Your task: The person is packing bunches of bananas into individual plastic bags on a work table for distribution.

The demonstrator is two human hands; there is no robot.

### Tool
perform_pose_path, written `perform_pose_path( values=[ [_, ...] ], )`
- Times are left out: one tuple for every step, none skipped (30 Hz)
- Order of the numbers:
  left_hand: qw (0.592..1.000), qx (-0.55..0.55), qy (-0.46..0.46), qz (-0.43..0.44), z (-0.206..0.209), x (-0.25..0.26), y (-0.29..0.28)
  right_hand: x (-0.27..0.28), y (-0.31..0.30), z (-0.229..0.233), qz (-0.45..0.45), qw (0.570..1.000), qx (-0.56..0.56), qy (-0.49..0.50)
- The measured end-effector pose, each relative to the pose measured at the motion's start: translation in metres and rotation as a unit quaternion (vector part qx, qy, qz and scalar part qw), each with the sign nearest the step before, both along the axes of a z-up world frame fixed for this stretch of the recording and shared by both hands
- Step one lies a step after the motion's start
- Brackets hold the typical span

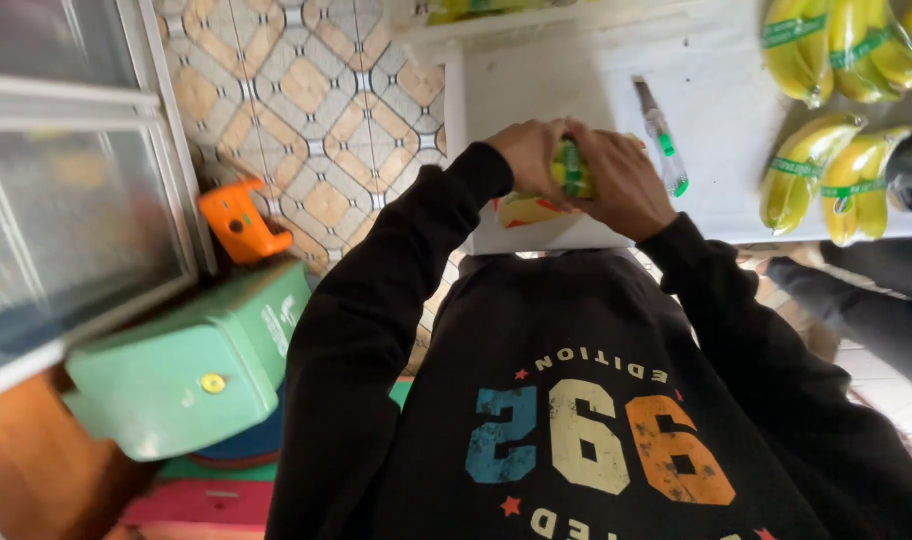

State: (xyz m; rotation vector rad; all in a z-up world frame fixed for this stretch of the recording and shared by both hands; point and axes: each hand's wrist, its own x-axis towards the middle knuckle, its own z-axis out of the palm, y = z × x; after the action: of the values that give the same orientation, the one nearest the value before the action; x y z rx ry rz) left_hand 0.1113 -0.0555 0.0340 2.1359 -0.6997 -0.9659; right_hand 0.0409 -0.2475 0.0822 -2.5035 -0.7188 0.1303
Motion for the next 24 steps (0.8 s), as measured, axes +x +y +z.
perform_pose_path(
  values=[
    [1.0, 0.006, -0.005, -0.016, 0.008, -0.002, 0.002, -0.001, -0.001, 0.0, -0.016, 1.0, 0.006, -0.005],
    [0.999, 0.026, -0.025, -0.004, 0.016, -0.004, 0.004, -0.003, -0.003, 0.0, 0.006, 1.0, 0.014, -0.012],
    [0.998, 0.045, -0.046, 0.009, 0.023, -0.006, 0.006, -0.005, -0.004, 0.0, 0.028, 0.999, 0.021, -0.021],
    [0.998, 0.049, -0.049, -0.006, 0.035, -0.01, 0.007, -0.006, -0.015, -0.001, 0.013, 0.999, 0.025, -0.024],
    [0.997, 0.06, -0.052, 0.006, 0.047, -0.013, 0.009, -0.009, -0.025, -0.004, -0.017, 0.997, 0.082, -0.002],
    [0.996, 0.07, -0.054, 0.02, 0.06, -0.017, 0.012, -0.011, -0.034, -0.005, -0.045, 0.989, 0.138, 0.02],
    [0.996, 0.072, -0.057, 0.008, 0.063, -0.021, 0.014, -0.012, -0.058, -0.022, -0.056, 0.988, 0.141, 0.015],
    [0.996, 0.058, -0.061, 0.024, 0.066, -0.023, 0.014, -0.011, -0.082, -0.039, -0.166, 0.971, 0.171, -0.002],
    [0.996, 0.044, -0.064, 0.04, 0.068, -0.025, 0.015, -0.01, -0.107, -0.057, -0.273, 0.941, 0.2, -0.021],
    [0.996, 0.048, -0.066, 0.034, 0.07, -0.03, 0.014, -0.015, -0.119, -0.084, -0.278, 0.938, 0.205, -0.022],
    [0.996, 0.035, -0.062, 0.058, 0.072, -0.035, 0.013, -0.02, -0.13, -0.111, -0.295, 0.946, 0.135, 0.011],
    [0.995, 0.023, -0.057, 0.083, 0.074, -0.041, 0.013, -0.025, -0.141, -0.138, -0.309, 0.948, 0.066, 0.046],
    [0.995, 0.027, -0.058, 0.078, 0.066, -0.045, 0.015, -0.024, -0.135, -0.148, -0.313, 0.946, 0.071, 0.046],
    [0.992, 0.018, -0.09, 0.085, 0.056, -0.049, 0.015, -0.025, -0.132, -0.157, -0.292, 0.955, -0.008, 0.038],
    [0.988, 0.009, -0.122, 0.091, 0.046, -0.053, 0.016, -0.026, -0.128, -0.167, -0.27, 0.958, -0.087, 0.031],
    [0.989, 0.009, -0.122, 0.088, 0.047, -0.055, 0.015, -0.027, -0.13, -0.169, -0.273, 0.958, -0.086, 0.031],
    [0.985, -0.014, -0.136, 0.1, 0.049, -0.057, 0.014, -0.028, -0.131, -0.172, -0.283, 0.955, -0.074, 0.056],
    [0.981, -0.036, -0.15, 0.114, 0.05, -0.06, 0.015, -0.028, -0.131, -0.175, -0.29, 0.952, -0.062, 0.081],
    [0.982, -0.035, -0.15, 0.113, 0.055, -0.06, 0.014, -0.028, -0.136, -0.165, -0.291, 0.951, -0.06, 0.081],
    [0.981, -0.044, -0.126, 0.138, 0.06, -0.06, 0.014, -0.028, -0.14, -0.156, -0.312, 0.944, -0.022, 0.105],
    [0.98, -0.054, -0.102, 0.163, 0.065, -0.061, 0.015, -0.028, -0.143, -0.147, -0.331, 0.935, 0.017, 0.128],
    [0.98, -0.052, -0.1, 0.165, 0.061, -0.06, 0.015, -0.03, -0.146, -0.131, -0.329, 0.935, 0.017, 0.131],
    [0.977, -0.052, -0.1, 0.181, 0.058, -0.06, 0.016, -0.031, -0.149, -0.116, -0.305, 0.946, 0.034, 0.104],
    [0.974, -0.052, -0.101, 0.198, 0.054, -0.06, 0.016, -0.033, -0.151, -0.101, -0.28, 0.956, 0.052, 0.077]
  ],
)
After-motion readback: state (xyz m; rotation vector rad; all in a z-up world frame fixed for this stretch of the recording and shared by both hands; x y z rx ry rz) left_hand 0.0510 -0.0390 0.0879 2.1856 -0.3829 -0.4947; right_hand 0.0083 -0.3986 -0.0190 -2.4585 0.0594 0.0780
